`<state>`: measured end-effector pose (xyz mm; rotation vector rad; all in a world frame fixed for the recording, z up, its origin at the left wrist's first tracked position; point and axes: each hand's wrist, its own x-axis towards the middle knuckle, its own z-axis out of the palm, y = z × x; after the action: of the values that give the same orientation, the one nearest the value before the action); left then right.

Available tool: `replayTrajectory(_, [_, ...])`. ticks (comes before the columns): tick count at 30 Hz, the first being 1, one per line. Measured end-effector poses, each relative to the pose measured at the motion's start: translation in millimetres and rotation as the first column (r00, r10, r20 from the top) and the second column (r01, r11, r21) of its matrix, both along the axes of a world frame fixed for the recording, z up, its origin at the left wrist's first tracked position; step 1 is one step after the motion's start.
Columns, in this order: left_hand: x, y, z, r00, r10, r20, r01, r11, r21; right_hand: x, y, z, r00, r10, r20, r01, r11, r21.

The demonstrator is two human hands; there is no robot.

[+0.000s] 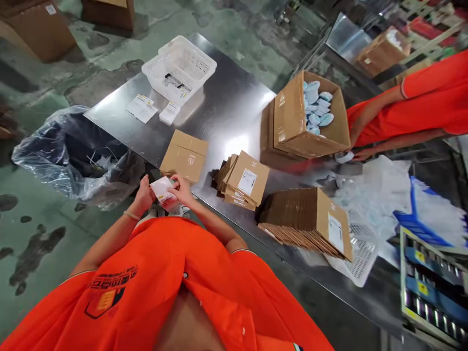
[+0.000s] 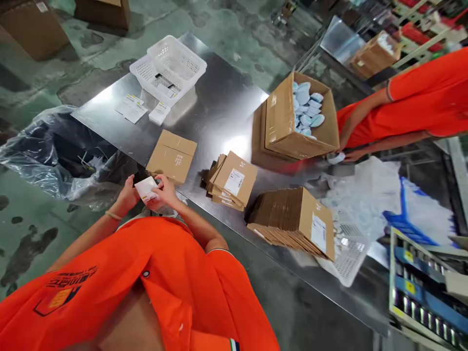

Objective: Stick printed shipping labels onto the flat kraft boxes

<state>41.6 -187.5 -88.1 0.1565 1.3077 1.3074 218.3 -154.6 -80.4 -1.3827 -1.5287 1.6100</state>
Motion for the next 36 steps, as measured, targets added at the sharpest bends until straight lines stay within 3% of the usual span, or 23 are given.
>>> replayTrajectory(4, [14,-21,11.1,0.969,-0.227,-0.099,0.238,0.964,0.116,-11,9,2.5,0.999,-0.042,-0.034,0.043,0.999,0.022])
replayTrajectory(8, [12,-13,16.6,0.917,-0.333,-0.221,0.352,0.934,0.053,-5,11,1.3,0.998,-0.037,-0.041,0.036,0.999,-0.039])
replayTrajectory(10, [9,-2,15.5,0.893,-0.382,-0.24,0.398,0.917,0.02,3,11,1.2,0.999,-0.032,0.015,0.032,0.999,0.03])
replayTrajectory(14, [9,19,9.7,0.845,-0.467,-0.261,0.475,0.879,-0.038,15,2,0.7,0.971,-0.076,0.226,0.005,0.955,0.298])
replayTrajectory(19, [12,28,-4.4,0.807,-0.542,-0.236,0.541,0.838,-0.073,21,-3,2.9,0.903,-0.08,0.423,-0.108,0.909,0.402])
replayTrajectory(21, [12,26,-11.4,0.773,-0.604,-0.196,0.597,0.796,-0.096,26,16,6.4,0.89,-0.151,0.429,-0.056,0.899,0.433])
replayTrajectory(24, [13,19,-19.6,0.719,-0.685,-0.122,0.673,0.729,-0.128,34,71,9.3,0.857,-0.329,0.395,0.116,0.873,0.475])
replayTrajectory(27, [16,14,-24.1,0.737,-0.672,-0.069,0.66,0.739,-0.135,36,127,4.6,0.799,-0.406,0.444,0.203,0.877,0.436])
replayTrajectory(29, [17,12,-27.0,0.759,-0.648,-0.063,0.636,0.758,-0.146,35,151,-1.2,0.755,-0.413,0.509,0.213,0.889,0.405])
replayTrajectory(32, [11,5,-35.6,0.742,-0.665,-0.086,0.646,0.743,-0.177,31,162,-7.7,0.696,-0.413,0.588,0.207,0.899,0.387])
replayTrajectory(36, [-19,-24,-52.7,0.677,-0.706,-0.207,0.678,0.708,-0.199,21,148,-5.8,0.598,-0.488,0.635,0.241,0.866,0.439])
